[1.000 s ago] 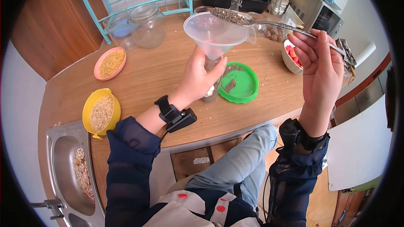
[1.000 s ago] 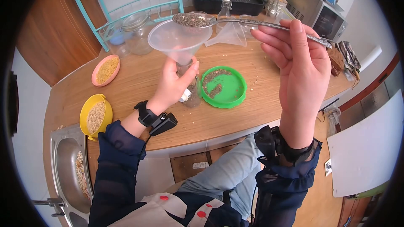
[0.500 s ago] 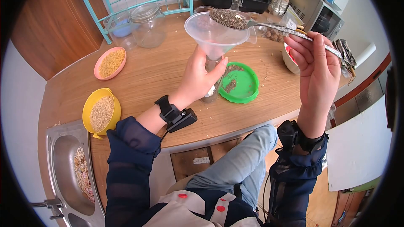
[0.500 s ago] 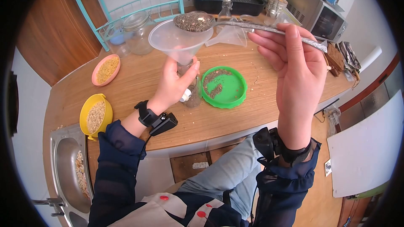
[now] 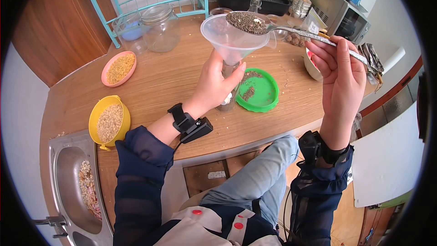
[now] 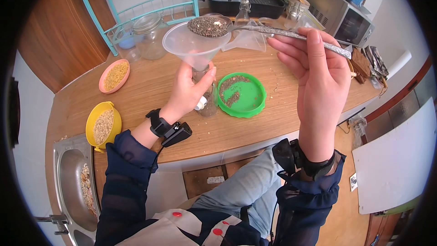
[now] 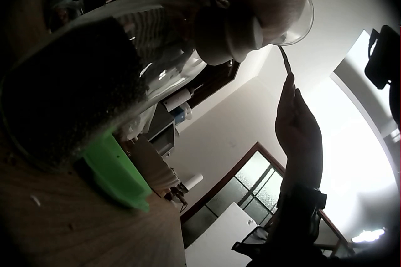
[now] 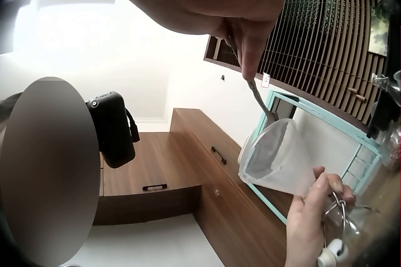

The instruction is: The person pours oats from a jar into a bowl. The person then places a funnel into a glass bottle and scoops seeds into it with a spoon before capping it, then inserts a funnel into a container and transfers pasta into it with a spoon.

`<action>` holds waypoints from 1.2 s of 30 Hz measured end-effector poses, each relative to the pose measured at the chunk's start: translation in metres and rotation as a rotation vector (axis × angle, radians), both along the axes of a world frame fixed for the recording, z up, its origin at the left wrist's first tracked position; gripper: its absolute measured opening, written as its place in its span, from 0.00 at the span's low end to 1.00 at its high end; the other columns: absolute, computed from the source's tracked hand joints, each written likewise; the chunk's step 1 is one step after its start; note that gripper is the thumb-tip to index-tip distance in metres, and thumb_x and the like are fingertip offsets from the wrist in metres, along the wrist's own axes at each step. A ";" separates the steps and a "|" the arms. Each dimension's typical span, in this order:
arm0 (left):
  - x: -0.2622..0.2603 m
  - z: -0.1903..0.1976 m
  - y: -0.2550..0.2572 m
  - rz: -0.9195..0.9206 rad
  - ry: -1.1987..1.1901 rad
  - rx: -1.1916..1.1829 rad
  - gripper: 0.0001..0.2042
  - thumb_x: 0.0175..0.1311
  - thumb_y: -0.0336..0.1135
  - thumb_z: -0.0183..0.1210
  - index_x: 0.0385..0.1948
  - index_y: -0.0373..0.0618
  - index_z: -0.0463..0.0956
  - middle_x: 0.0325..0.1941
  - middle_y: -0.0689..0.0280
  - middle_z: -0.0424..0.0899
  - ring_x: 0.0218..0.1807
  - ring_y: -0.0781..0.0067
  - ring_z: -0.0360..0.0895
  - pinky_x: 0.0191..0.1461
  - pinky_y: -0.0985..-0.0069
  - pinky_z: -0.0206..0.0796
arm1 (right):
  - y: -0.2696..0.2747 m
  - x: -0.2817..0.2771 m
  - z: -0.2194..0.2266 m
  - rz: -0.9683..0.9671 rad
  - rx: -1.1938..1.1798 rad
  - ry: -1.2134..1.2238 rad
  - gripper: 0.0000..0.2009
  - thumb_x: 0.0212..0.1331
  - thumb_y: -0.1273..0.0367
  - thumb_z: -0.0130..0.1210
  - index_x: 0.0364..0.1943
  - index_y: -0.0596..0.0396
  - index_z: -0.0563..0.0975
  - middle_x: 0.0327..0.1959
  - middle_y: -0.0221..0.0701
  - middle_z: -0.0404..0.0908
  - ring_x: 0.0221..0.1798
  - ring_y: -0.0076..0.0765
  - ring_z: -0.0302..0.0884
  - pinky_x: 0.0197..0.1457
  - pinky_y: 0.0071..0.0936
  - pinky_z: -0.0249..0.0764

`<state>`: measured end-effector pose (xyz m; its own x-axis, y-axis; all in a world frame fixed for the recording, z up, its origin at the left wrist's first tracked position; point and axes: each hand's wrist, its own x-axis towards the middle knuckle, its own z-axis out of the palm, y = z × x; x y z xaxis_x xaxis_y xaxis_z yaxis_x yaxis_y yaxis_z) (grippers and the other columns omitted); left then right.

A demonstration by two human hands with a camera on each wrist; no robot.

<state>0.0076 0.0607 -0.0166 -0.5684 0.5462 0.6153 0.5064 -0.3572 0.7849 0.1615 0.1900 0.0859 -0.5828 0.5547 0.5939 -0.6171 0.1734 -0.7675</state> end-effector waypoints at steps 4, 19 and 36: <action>-0.001 -0.002 0.001 0.003 0.012 0.017 0.14 0.53 0.31 0.55 0.41 0.41 0.65 0.34 0.64 0.73 0.37 0.73 0.70 0.41 0.75 0.63 | 0.000 -0.001 -0.001 0.006 0.005 0.002 0.13 0.62 0.67 0.41 0.36 0.68 0.69 0.33 0.48 0.76 0.39 0.40 0.77 0.38 0.20 0.75; 0.000 0.000 0.000 0.011 0.017 0.012 0.13 0.53 0.30 0.55 0.40 0.41 0.65 0.32 0.65 0.73 0.35 0.74 0.71 0.40 0.76 0.63 | 0.000 -0.002 -0.002 0.011 0.004 0.000 0.12 0.62 0.68 0.40 0.36 0.66 0.69 0.34 0.47 0.76 0.39 0.39 0.77 0.38 0.18 0.75; 0.000 0.000 0.000 0.009 0.026 0.023 0.14 0.53 0.31 0.55 0.41 0.40 0.65 0.32 0.65 0.73 0.36 0.73 0.71 0.41 0.75 0.63 | 0.002 -0.003 -0.002 0.011 -0.011 0.015 0.12 0.62 0.67 0.40 0.37 0.66 0.69 0.33 0.47 0.76 0.39 0.39 0.77 0.37 0.18 0.75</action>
